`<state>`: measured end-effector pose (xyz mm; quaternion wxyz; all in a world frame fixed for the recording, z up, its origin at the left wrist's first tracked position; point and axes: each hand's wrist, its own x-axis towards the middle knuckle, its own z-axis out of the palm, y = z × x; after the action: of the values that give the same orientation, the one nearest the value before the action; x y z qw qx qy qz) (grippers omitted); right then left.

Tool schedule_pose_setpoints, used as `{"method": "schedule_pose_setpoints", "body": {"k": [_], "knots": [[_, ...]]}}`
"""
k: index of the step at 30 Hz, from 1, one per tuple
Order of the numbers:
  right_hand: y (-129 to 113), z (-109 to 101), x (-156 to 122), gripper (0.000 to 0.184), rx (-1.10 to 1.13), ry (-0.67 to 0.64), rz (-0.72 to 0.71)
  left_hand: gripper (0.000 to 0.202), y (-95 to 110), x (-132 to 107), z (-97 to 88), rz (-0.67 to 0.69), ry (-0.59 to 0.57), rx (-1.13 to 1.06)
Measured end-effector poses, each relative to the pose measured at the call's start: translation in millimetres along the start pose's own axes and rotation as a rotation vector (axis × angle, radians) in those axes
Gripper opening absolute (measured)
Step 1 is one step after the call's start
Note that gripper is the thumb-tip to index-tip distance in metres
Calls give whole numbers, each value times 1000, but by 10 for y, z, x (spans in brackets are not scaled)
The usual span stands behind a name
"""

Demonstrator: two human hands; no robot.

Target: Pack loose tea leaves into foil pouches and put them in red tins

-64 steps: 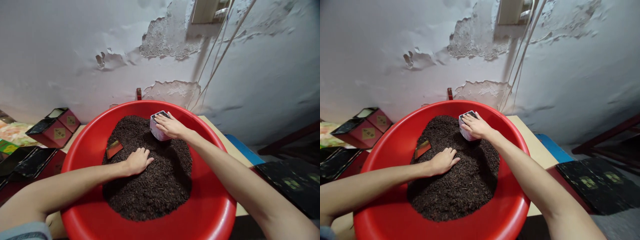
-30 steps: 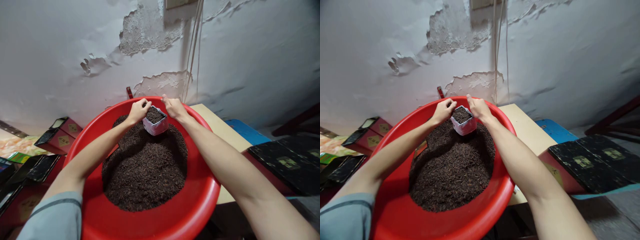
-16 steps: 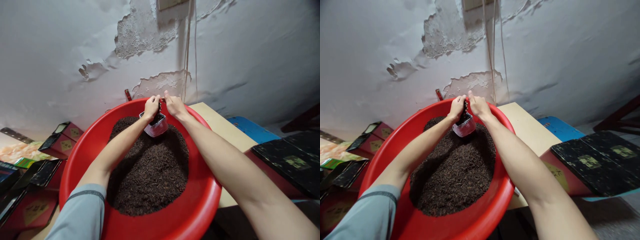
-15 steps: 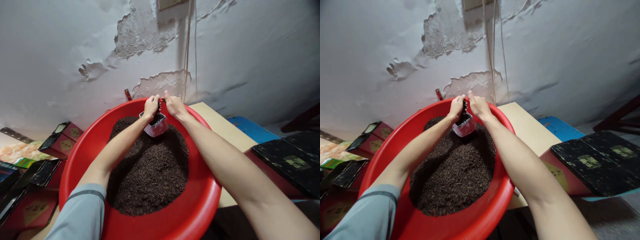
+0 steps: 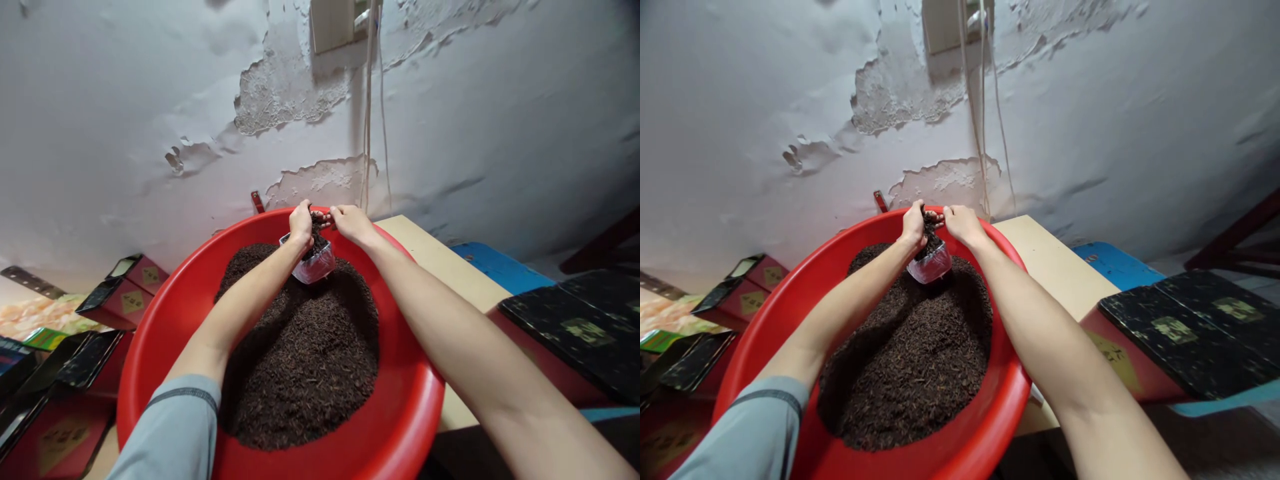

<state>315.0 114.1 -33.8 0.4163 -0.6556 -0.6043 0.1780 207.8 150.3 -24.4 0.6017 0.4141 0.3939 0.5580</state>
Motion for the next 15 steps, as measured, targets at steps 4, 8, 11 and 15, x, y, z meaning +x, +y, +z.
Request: {"method": "schedule_pose_setpoints", "body": {"k": [4,8,11,15], "knots": [[0,-31,7,38,184,-84,150,15,55,9,2,-2,41,-25],[-36,-20,-40,31,292,-145,223,23,178,79,-155,15,44,77],[-48,20,-90,23,207,-218,154,22,254,134,-353,23,-76,207],[-19,54,-127,23,70,-331,50,18,319,152,-602,87,-235,344]]}}
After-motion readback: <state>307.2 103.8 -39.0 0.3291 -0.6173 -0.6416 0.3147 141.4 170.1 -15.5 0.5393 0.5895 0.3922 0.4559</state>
